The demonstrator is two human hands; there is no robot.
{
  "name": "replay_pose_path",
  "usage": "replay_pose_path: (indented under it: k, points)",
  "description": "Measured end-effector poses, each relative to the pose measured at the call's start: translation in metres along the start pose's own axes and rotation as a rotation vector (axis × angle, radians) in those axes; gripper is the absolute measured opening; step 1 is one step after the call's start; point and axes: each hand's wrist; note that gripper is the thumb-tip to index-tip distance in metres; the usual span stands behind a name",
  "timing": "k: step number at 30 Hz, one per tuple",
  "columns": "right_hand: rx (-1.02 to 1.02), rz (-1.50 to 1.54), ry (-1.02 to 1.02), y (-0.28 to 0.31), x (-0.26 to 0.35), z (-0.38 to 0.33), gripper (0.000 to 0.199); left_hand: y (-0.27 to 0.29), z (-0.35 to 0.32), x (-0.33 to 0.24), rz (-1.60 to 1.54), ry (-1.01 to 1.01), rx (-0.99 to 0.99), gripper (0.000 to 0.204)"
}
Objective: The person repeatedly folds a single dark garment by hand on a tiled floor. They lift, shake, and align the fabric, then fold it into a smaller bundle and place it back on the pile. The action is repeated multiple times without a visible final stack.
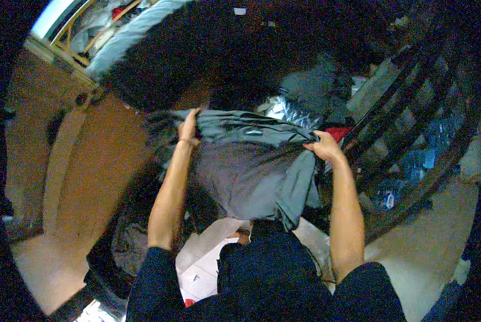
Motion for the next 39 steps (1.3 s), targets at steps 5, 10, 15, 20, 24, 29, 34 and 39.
replay_pose_path:
  k: [5,10,15,20,24,29,34,39]
  points:
    - [-0.499,-0.381,-0.156,-0.081,-0.040,0.115,0.057,-0.128,0.088,0.103,0.782,-0.252,0.415,0.093]
    - [-0.314,-0.578,-0.020,-0.111,-0.067,0.147,0.046,-0.166,0.078,0.179,1.458,-0.203,0.646,0.114]
    - [-0.665,-0.363,0.131,-0.036,-0.051,0.239,0.038,-0.175,0.078,0.161,1.533,-0.137,0.685,0.117]
    - [-0.545,-0.676,0.277,0.015,-0.041,0.308,0.028,-0.178,0.079,0.154,1.542,-0.158,0.689,0.114]
    - [-0.351,-0.484,0.358,0.037,-0.055,0.329,0.019,-0.176,0.079,0.154,1.547,-0.116,0.722,0.112]
    - [-0.441,0.172,0.422,0.049,-0.042,0.326,0.026,-0.161,0.083,0.144,1.438,-0.144,0.763,0.091]
    - [-0.439,-0.747,0.409,0.014,-0.024,0.304,0.031,-0.115,0.075,0.150,0.963,-0.373,0.601,0.059]
    - [-0.383,-0.429,0.389,0.021,-0.031,0.331,0.017,-0.026,0.017,0.182,0.935,-0.630,0.313,0.049]
Point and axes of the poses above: each hand's wrist, its own z-axis towards the middle knuckle, its own y-axis out of the back of the hand, x = y × z, and after that the axes turned 10 degrees about x, right-handed
